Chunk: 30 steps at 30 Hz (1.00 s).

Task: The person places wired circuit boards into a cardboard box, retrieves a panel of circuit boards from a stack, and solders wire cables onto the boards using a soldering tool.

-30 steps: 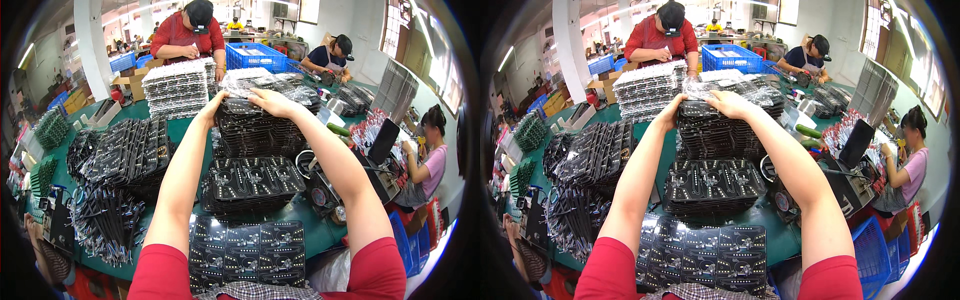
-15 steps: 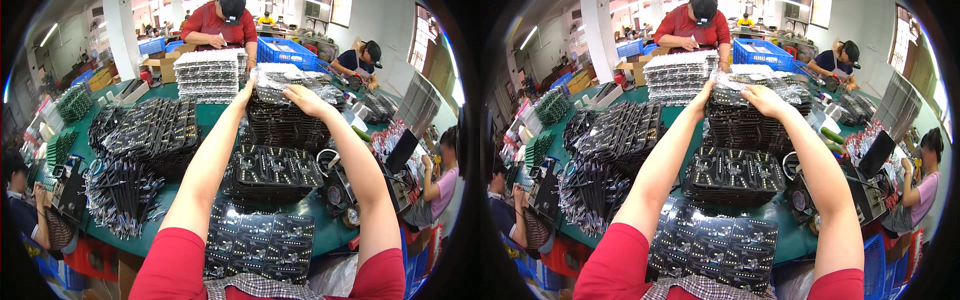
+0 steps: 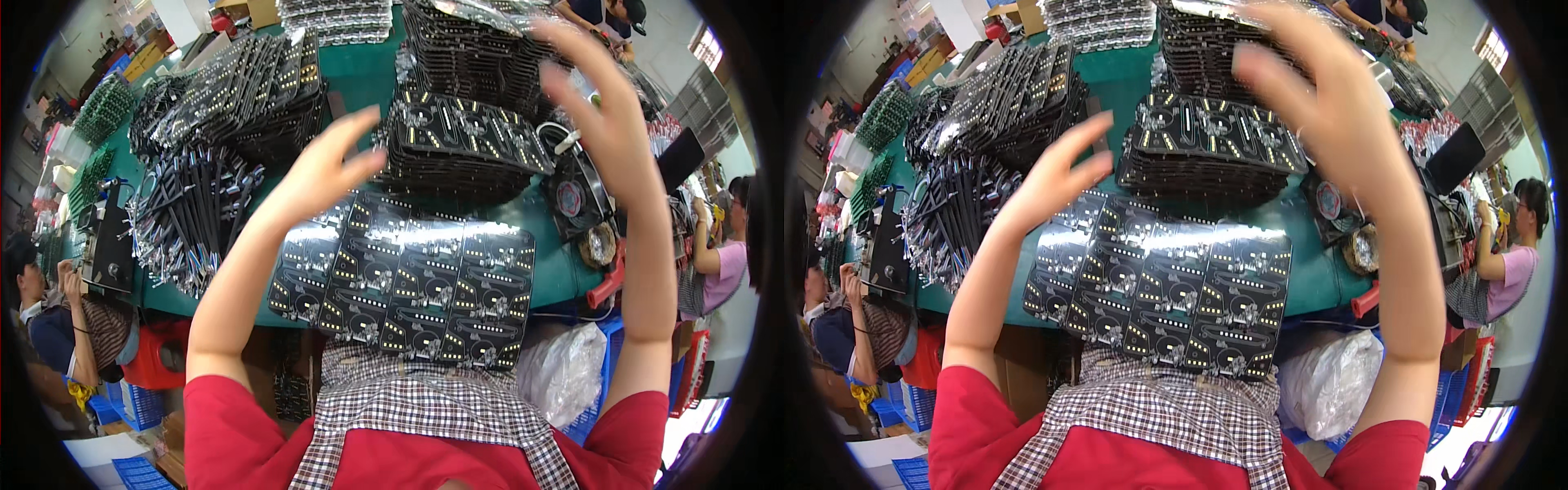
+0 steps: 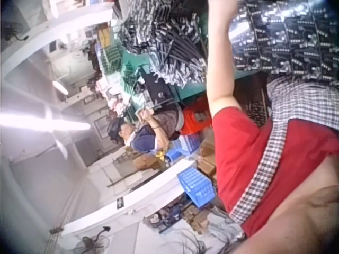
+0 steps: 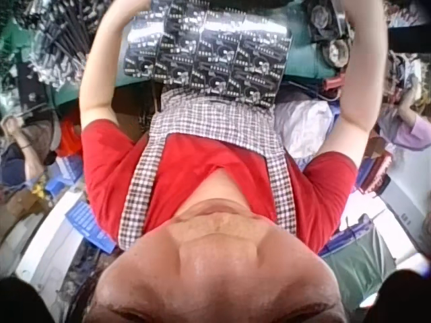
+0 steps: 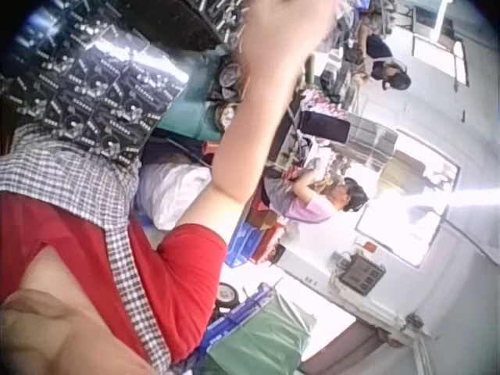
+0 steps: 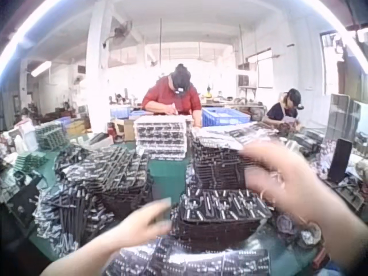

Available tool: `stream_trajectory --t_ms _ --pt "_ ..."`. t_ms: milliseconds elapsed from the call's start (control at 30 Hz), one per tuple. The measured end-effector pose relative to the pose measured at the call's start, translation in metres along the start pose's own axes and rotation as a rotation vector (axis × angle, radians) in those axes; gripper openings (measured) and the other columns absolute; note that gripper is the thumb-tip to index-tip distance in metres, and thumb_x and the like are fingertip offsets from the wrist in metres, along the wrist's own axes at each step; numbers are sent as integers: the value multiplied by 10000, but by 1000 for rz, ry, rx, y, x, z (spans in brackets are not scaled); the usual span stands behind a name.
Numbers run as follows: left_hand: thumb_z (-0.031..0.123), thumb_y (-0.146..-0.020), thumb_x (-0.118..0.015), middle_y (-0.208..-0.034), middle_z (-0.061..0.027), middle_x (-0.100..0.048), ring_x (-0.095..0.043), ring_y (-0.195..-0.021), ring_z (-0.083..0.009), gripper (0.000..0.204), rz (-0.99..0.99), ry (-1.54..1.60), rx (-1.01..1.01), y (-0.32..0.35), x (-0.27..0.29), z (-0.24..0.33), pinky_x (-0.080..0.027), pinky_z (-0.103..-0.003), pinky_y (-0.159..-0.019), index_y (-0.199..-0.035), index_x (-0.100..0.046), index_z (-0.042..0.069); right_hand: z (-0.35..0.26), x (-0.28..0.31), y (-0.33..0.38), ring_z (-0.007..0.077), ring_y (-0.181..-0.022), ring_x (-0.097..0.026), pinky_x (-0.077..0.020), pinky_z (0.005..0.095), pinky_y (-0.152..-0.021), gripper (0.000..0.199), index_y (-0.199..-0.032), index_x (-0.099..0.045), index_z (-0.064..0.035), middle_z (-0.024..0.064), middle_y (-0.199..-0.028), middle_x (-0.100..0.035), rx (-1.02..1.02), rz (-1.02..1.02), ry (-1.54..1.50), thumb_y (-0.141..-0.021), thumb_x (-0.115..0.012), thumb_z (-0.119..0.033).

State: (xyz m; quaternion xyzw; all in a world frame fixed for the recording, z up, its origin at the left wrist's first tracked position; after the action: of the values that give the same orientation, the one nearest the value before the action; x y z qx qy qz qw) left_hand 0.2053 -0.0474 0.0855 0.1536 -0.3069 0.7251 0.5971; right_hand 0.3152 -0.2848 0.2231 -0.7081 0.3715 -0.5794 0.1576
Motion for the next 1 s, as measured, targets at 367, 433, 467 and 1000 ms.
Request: stream_trajectory --t_ms 367,433,467,1000 --pt "512 -585 -729 -1460 -133 -212 -126 -1356 -371 863 -345 -691 79 191 -52 1 -121 -646 -1019 -1341 -396 262 -105 -140 239 371 -1299 -244 -282 621 -959 724 -1366 -350 -232 106 -1426 -280 38 -741 155 -739 -644 -444" --pt "446 -583 -749 -1455 -128 -227 -146 -1353 -364 847 -319 -740 69 195 -59 -5 -137 -639 -1019 -1336 -400 274 -103 -144 243 370 -1299 -246 -280 620 -963 699 -1364 -352 -245 92 -1425 -286 56 -725 178 -752 -634 -432" --pt "380 -581 -770 -1449 -123 -242 -166 -1350 -357 838 -299 -785 57 196 -61 -5 -153 -633 -1019 -1330 -405 286 -101 -144 244 369 -1299 -247 -278 618 -966 674 -1362 -353 -259 77 -1424 -292 68 -714 201 -766 -623 -420" --pt "353 -561 -788 -1439 -123 -261 -223 -1328 -349 844 -243 -839 128 207 -72 -2 -185 -626 -1006 -1319 -420 299 -86 -137 231 350 -1308 -262 -293 594 -976 643 -1357 -360 -269 66 -1424 -301 121 -749 110 -783 -607 -420"
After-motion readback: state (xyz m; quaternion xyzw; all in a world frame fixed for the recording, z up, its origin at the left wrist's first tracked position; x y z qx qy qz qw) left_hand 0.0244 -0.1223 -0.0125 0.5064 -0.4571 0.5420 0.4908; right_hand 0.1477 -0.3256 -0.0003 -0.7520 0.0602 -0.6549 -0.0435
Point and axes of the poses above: each hand's wrist, its own y-axis away from the middle knuckle, its own x-axis out of the back of the hand, z = x × y, the point moved 3 cm from there along -y, towards the middle knuckle
